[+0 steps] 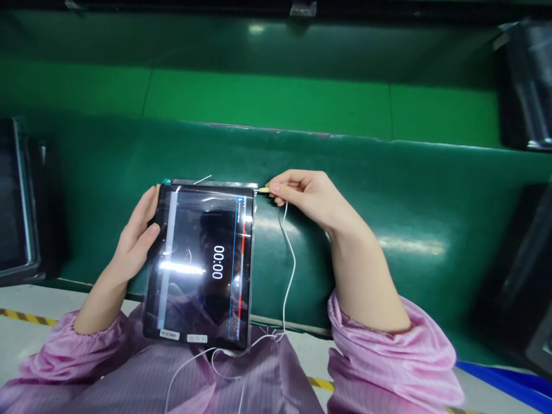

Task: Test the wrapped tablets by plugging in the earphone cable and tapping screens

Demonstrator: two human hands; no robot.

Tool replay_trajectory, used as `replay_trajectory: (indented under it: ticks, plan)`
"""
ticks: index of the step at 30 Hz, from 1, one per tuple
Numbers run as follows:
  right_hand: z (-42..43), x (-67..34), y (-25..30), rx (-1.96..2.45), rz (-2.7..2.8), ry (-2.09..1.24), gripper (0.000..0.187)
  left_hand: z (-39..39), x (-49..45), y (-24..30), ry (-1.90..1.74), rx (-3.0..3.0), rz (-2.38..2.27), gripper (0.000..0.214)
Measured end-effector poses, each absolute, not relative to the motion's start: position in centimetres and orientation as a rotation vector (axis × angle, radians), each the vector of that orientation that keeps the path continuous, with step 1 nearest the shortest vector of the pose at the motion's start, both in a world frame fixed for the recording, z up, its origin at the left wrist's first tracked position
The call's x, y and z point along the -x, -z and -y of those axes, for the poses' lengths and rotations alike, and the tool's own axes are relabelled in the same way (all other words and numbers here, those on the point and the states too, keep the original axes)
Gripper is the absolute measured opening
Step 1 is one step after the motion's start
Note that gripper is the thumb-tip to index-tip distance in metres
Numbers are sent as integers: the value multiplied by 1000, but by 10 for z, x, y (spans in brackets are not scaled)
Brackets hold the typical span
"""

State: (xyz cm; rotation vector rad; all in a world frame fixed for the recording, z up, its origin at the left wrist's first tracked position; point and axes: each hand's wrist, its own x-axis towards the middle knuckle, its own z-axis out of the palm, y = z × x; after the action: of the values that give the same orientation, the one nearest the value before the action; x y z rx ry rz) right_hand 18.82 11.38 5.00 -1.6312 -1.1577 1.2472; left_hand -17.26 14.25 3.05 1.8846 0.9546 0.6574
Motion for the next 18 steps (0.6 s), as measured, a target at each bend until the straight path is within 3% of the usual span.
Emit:
replay_trajectory:
  ticks: [18]
  plan:
    - [-111, -178, -52, 1633, 1247, -1152, 49, -150, 171, -38, -529, -1984, -953, 73]
